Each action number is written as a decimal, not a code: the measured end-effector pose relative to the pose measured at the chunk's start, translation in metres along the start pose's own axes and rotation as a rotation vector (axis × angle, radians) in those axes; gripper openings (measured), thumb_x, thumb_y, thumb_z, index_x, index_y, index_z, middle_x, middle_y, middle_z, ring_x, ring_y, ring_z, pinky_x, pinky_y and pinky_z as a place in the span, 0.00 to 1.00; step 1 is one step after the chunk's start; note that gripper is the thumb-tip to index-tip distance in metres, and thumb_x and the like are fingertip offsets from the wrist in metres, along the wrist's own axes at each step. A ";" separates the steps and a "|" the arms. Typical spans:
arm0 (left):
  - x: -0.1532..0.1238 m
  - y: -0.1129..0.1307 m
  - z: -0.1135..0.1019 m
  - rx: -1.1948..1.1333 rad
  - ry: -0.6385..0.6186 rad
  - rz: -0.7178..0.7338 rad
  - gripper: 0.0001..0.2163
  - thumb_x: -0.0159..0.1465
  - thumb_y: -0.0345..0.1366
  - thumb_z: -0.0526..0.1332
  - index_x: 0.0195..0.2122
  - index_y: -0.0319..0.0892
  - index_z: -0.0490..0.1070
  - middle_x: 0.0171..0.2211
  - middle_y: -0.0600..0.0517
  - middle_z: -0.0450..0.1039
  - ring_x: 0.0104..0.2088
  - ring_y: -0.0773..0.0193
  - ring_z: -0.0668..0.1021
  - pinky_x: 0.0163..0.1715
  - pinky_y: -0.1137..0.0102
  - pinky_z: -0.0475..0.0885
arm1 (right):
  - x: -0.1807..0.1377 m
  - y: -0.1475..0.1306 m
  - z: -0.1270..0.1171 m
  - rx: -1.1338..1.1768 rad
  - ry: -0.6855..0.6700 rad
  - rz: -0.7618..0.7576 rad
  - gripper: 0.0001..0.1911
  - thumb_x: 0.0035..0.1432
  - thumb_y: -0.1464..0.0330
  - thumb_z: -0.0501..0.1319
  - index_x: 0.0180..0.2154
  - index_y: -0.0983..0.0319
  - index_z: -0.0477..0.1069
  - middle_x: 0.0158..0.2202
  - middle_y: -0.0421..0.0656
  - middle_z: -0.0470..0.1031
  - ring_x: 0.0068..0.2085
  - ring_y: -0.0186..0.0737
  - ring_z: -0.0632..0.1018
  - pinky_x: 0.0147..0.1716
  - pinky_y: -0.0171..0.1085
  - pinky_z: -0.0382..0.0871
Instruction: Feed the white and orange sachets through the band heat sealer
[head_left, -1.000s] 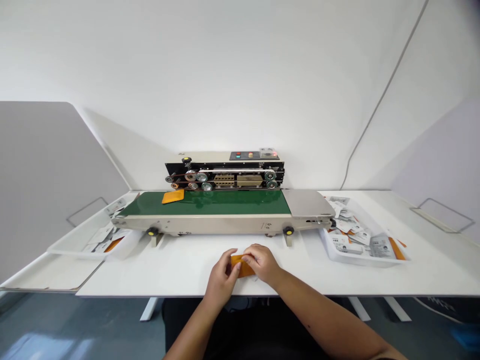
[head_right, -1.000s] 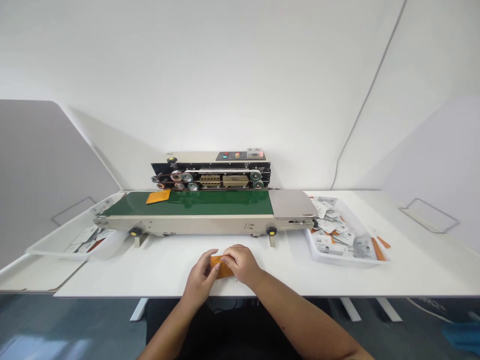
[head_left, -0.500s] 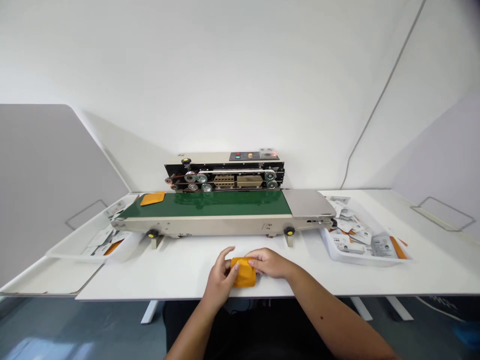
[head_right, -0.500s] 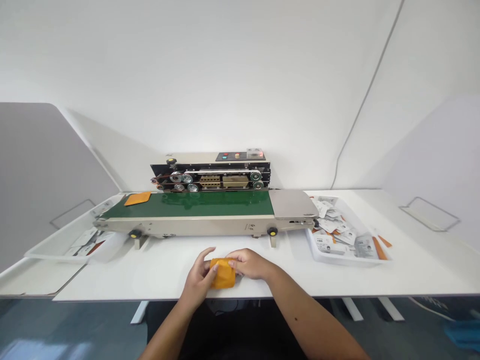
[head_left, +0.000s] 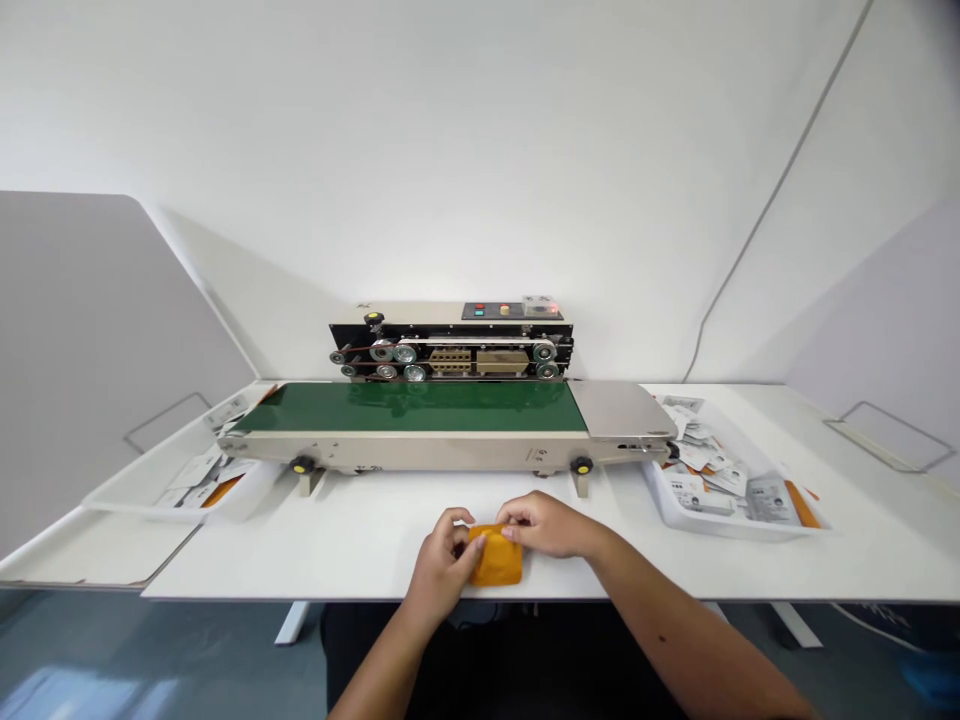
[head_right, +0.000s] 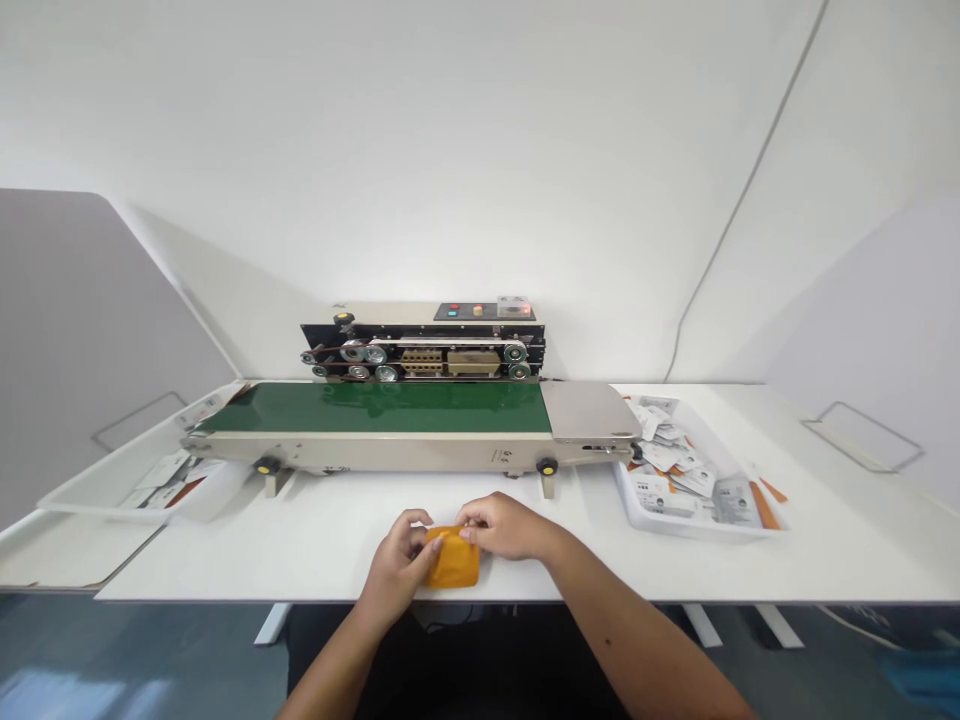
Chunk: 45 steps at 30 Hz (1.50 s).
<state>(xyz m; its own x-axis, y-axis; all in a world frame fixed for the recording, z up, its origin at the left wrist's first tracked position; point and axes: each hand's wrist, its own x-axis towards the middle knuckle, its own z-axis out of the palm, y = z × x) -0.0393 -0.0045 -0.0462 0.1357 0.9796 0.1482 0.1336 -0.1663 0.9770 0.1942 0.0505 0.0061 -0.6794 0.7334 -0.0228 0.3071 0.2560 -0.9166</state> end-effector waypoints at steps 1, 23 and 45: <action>0.000 0.001 0.000 0.003 0.016 0.027 0.15 0.68 0.46 0.63 0.48 0.44 0.64 0.24 0.59 0.70 0.24 0.66 0.72 0.27 0.73 0.65 | -0.004 -0.005 -0.010 0.007 -0.019 0.022 0.09 0.62 0.65 0.63 0.40 0.61 0.80 0.29 0.39 0.77 0.29 0.34 0.74 0.30 0.32 0.65; -0.005 0.007 -0.004 0.105 0.105 0.143 0.10 0.69 0.44 0.61 0.44 0.43 0.72 0.30 0.52 0.75 0.31 0.61 0.78 0.32 0.70 0.70 | 0.050 -0.042 -0.170 0.575 0.864 0.153 0.17 0.65 0.75 0.60 0.55 0.67 0.67 0.30 0.49 0.83 0.26 0.36 0.82 0.26 0.30 0.79; -0.006 0.016 -0.003 0.197 0.054 0.188 0.11 0.71 0.43 0.59 0.37 0.42 0.74 0.28 0.52 0.74 0.28 0.62 0.76 0.31 0.70 0.70 | -0.041 0.022 0.035 -0.462 -0.163 -0.218 0.33 0.64 0.66 0.63 0.69 0.48 0.63 0.73 0.42 0.59 0.74 0.53 0.55 0.71 0.54 0.48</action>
<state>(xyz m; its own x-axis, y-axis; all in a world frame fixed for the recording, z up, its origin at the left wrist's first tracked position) -0.0408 -0.0122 -0.0314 0.1242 0.9330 0.3377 0.3005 -0.3597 0.8834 0.2055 0.0045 -0.0272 -0.8435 0.5345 0.0527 0.3840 0.6688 -0.6365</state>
